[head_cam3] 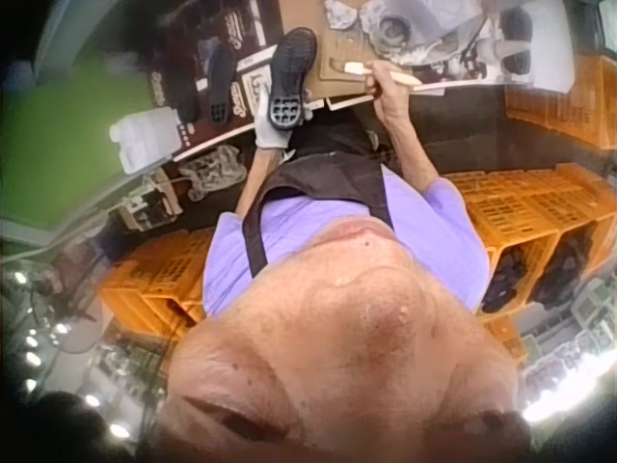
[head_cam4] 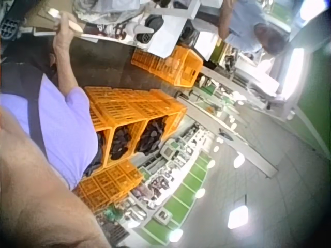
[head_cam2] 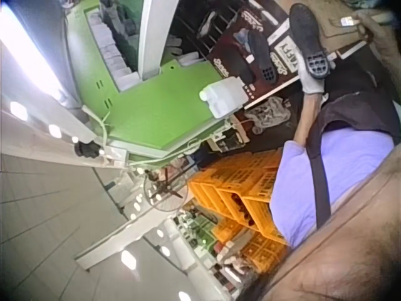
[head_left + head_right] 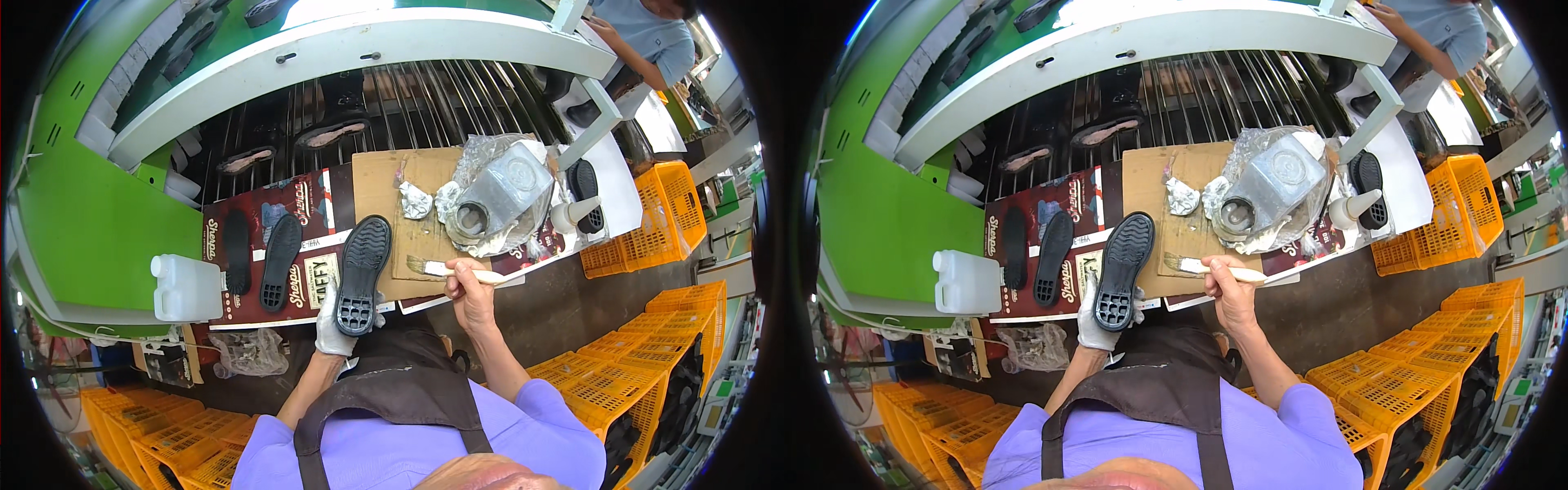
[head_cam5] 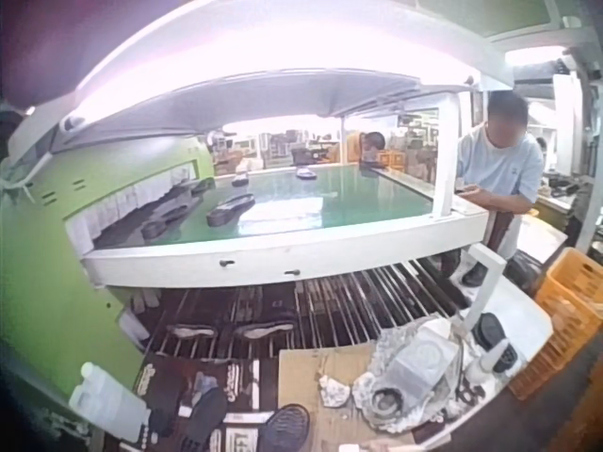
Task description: The person applies a dark coating to the soles of black shoes using a paintbrush. They hold the shoe in their left hand and repeatedly dip the brush into a container to cover the textured surface of the sole. The person works on multiple shoes, placing finished ones on a nearby rack.
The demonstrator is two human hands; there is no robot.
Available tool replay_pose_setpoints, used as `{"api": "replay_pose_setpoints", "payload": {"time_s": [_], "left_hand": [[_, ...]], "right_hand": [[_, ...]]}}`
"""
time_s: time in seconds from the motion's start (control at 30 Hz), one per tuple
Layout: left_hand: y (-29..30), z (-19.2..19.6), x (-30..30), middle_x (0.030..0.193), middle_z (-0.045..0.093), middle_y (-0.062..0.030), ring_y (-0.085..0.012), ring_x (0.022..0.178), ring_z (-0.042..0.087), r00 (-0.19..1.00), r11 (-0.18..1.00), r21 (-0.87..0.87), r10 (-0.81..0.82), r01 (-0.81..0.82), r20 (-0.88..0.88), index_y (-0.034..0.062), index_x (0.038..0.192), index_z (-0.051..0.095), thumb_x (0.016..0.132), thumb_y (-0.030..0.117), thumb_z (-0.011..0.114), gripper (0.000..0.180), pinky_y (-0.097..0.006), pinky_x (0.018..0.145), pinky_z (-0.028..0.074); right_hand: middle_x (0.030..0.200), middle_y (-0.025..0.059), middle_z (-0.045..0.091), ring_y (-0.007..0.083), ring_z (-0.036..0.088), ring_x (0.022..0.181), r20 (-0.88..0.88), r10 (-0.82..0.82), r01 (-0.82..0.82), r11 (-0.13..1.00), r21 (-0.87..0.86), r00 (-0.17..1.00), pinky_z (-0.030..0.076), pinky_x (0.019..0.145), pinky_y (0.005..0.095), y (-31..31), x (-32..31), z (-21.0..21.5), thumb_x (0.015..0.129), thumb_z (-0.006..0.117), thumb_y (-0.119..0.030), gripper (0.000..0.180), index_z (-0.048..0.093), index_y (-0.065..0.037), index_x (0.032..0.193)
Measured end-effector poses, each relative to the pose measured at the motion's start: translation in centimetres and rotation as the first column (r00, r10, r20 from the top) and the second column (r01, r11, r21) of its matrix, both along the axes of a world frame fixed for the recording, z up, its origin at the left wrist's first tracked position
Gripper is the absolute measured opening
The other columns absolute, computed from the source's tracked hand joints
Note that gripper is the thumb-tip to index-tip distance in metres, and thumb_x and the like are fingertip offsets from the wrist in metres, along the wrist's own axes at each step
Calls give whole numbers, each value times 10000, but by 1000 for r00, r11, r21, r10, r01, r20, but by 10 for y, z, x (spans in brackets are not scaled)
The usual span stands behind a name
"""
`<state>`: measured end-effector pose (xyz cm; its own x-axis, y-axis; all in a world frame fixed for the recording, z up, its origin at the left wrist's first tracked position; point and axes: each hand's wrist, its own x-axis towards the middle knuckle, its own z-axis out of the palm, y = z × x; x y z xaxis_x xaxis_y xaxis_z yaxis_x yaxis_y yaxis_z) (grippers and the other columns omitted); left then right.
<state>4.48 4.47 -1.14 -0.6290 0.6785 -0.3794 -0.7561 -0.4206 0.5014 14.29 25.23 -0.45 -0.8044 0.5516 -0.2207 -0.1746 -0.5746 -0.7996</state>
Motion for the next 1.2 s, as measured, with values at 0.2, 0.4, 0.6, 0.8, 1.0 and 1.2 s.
{"api": "replay_pose_setpoints", "payload": {"time_s": [0.2, 0.4, 0.6, 0.8, 1.0, 1.2], "left_hand": [[1, 5, 0, 924, 605, -213, -291, 590, 617, 999, 998, 41, -38, 39, -22, 3, 1207, 449, 924, 522, 243, 626, -335, 512, 519], [0, 1, -2, 935, 601, -218, -282, 640, 628, 1000, 1000, 17, -18, 18, 0, -7, 1214, 441, 926, 511, 263, 619, -373, 561, 550], [11, 16, -4, 931, 595, -214, -291, 631, 620, 999, 999, -47, -28, 27, -30, 3, 1232, 428, 929, 508, 231, 622, -374, 571, 536], [20, 19, -4, 911, 609, -179, -263, 614, 622, 994, 993, -84, -91, 86, -58, 13, 1229, 439, 922, 532, 224, 640, -329, 555, 528], [22, 20, 0, 926, 613, -171, -258, 618, 625, 991, 989, -123, -96, 85, -91, 26, 1238, 440, 919, 538, 220, 642, -317, 549, 524], [23, 21, 0, 939, 606, -196, -280, 624, 624, 996, 993, -98, -72, 66, -60, 8, 1232, 438, 922, 528, 225, 642, -341, 563, 530]], "right_hand": [[635, 21, 509, 74, 432, 555, -14, -21, 21, 1000, -6, 1000, 344, 504, 197, 0, -1, 3, 869, 567, -164, 160, 580, -8, 904], [628, 17, 514, 75, 444, 550, -68, -107, 105, 994, -38, 992, 349, 497, 204, 8, 1, 12, 868, 569, -171, 167, 582, -9, 908], [608, 11, 507, 85, 439, 533, -95, -159, 158, 987, -18, 983, 338, 480, 217, 17, 7, 10, 868, 565, -176, 163, 585, -17, 898], [598, 10, 501, 88, 428, 515, -91, -179, 177, 984, -23, 980, 333, 473, 225, 22, 14, 3, 873, 559, -178, 165, 585, -18, 903], [596, 11, 498, 89, 425, 512, -108, -180, 177, 984, -37, 978, 334, 472, 226, 26, 16, 1, 875, 558, -181, 164, 586, -23, 911], [624, 14, 516, 80, 447, 541, -120, -160, 152, 986, -70, 980, 353, 490, 212, 27, 16, 2, 873, 563, -176, 176, 587, -7, 917]]}}
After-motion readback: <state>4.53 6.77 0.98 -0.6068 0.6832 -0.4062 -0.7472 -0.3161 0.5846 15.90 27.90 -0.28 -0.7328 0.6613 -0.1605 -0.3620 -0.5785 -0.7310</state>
